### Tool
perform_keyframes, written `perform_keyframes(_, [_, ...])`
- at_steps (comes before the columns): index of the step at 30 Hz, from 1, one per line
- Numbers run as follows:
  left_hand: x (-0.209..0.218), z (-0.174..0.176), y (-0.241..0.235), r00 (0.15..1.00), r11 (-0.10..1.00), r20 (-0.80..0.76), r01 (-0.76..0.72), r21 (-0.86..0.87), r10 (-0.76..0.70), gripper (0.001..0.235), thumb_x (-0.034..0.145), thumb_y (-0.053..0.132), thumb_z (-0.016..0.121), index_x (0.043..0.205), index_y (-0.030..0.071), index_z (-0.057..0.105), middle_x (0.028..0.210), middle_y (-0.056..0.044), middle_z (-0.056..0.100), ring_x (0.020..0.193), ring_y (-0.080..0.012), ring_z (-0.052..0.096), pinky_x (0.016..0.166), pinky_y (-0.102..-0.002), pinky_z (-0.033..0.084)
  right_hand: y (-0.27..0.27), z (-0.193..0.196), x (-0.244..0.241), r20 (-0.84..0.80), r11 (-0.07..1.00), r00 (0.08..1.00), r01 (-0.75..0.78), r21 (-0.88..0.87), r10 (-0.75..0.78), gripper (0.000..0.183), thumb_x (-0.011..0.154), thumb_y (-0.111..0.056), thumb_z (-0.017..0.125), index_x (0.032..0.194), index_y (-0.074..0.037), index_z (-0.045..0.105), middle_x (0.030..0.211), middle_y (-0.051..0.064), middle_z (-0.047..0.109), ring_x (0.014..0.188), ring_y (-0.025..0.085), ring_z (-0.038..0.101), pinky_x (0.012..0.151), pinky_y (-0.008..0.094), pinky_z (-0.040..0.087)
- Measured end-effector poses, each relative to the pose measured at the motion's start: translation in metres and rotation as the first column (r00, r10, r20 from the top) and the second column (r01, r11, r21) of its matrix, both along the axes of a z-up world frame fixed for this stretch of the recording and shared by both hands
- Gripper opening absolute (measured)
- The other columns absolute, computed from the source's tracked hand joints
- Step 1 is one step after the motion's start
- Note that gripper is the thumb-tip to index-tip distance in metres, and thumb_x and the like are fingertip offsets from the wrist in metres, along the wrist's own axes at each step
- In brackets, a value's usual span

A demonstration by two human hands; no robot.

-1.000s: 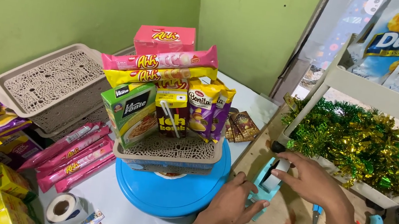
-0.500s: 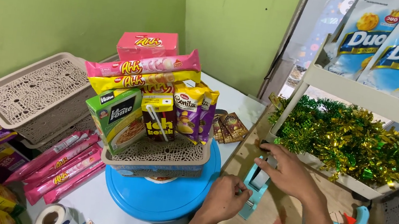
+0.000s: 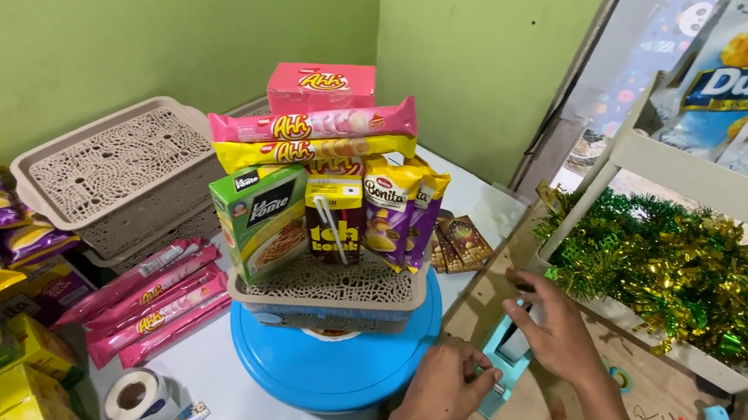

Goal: Arranging various snacks and drinks into a basket to create a gift bouquet, securing them with tape and decorating with tinsel.

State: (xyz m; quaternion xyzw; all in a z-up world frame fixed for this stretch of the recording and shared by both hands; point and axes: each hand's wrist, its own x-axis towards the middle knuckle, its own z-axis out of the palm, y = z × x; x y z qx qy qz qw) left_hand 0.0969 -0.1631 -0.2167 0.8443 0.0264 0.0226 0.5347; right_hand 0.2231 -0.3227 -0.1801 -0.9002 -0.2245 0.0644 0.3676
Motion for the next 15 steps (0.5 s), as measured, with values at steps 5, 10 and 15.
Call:
perform_keyframes(5, [-0.005, -0.007, -0.001, 0.997, 1.000, 0.081, -0.020, -0.015, 0.021, 0.025, 0.094, 0.032, 0.070, 0.097, 0.008, 0.074, 0.079, -0.007, 0.063, 0.076, -0.0227, 0.058, 0.064, -0.041, 0.043, -0.011, -0.041, -0.001, 0.063, 0.945, 0.998, 0.004, 0.328, -0.026, 0.064, 0.092, -0.042, 0.056, 0.147, -0.011, 0.050, 0.141, 0.013, 0.064, 0.127, 0.024, 0.066, 0.099, 0.044, 0.053])
perform_keyframes(10, [-0.015, -0.001, -0.002, 0.997, 0.997, 0.068, -0.038, -0.064, 0.043, 0.043, 0.097, 0.043, 0.060, 0.114, 0.006, 0.072, 0.086, -0.009, 0.061, 0.079, -0.0218, 0.058, 0.067, -0.040, 0.044, -0.005, -0.082, -0.016, 0.154, 0.793, 0.980, 0.004, 0.609, -0.123, 0.068, 0.099, -0.050, 0.041, 0.148, -0.003, 0.044, 0.140, 0.016, 0.059, 0.132, 0.027, 0.055, 0.112, 0.042, 0.039])
perform_keyframes(15, [-0.042, -0.019, -0.023, 0.981, 0.967, 0.050, -0.177, -0.184, 0.189, 0.060, 0.093, 0.056, 0.060, 0.133, 0.012, 0.062, 0.098, -0.005, 0.057, 0.088, -0.0186, 0.058, 0.073, -0.035, 0.050, -0.003, -0.096, -0.011, 0.123, 0.730, 0.979, 0.035, 0.682, -0.162, 0.083, 0.095, -0.064, 0.040, 0.149, -0.001, 0.040, 0.137, 0.017, 0.057, 0.131, 0.027, 0.052, 0.114, 0.042, 0.036])
